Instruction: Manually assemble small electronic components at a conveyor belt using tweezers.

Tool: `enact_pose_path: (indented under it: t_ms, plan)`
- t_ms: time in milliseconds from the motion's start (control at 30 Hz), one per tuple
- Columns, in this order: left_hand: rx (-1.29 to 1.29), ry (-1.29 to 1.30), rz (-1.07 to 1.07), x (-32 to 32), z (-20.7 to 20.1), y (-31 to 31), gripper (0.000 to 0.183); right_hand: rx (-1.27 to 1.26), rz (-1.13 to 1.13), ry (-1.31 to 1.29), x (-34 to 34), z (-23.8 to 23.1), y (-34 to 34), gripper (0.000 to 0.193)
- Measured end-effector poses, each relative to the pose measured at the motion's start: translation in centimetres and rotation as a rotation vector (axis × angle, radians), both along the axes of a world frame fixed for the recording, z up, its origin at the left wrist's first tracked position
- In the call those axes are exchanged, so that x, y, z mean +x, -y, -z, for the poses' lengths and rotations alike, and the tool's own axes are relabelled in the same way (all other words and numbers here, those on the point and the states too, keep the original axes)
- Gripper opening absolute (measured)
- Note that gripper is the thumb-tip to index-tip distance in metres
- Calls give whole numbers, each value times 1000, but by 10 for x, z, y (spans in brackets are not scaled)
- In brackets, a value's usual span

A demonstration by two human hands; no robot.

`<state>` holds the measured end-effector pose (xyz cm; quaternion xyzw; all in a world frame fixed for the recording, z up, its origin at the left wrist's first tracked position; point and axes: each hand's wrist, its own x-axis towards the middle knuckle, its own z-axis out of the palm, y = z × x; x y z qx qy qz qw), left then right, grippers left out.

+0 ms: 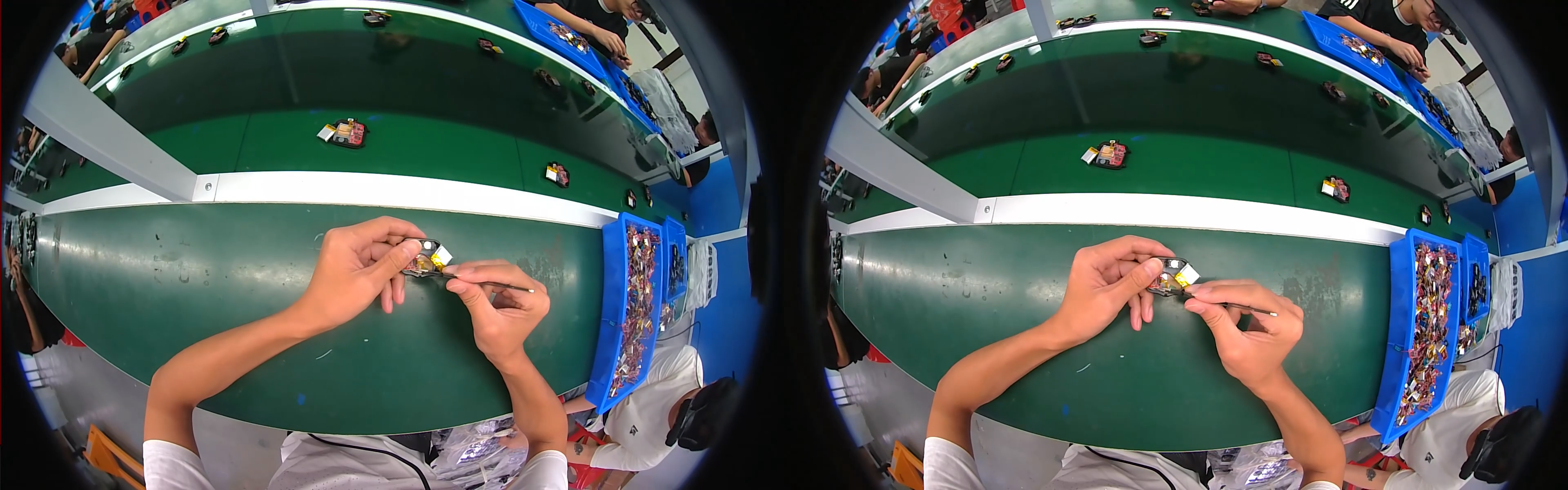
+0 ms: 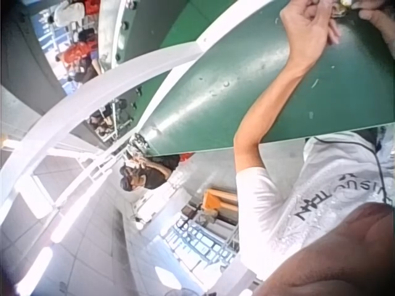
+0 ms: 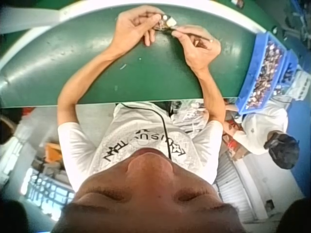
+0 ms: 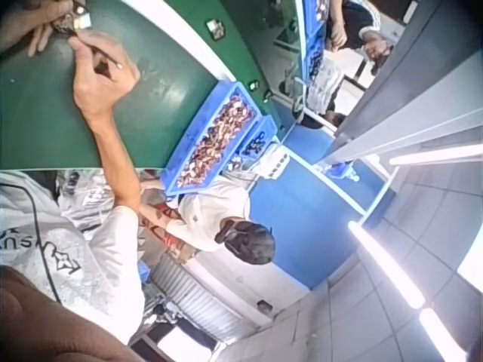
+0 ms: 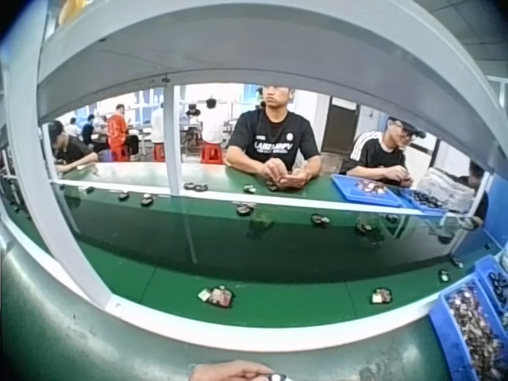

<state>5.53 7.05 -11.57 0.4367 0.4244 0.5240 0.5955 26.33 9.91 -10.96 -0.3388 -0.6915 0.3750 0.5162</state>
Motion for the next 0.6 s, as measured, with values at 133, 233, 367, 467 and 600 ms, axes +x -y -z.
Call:
enact_pose_path:
  t_ms: [133,233,367,467,600]
  plan:
    - [-7,19,-11,3,0,0,23,-64,-11,-50,3,6,0,12]
    - [-3,26,-12,5,1,0,22,-134,-4,-105,4,8,0,13]
    - [2,27,-12,10,0,-1,22,-101,1,-86,7,10,0,13]
    - [3,21,-20,18,1,-2,22,-50,-5,-57,15,10,-3,12]
    - [-4,-8,-25,27,-1,-3,21,-81,-6,-17,28,5,-4,12]
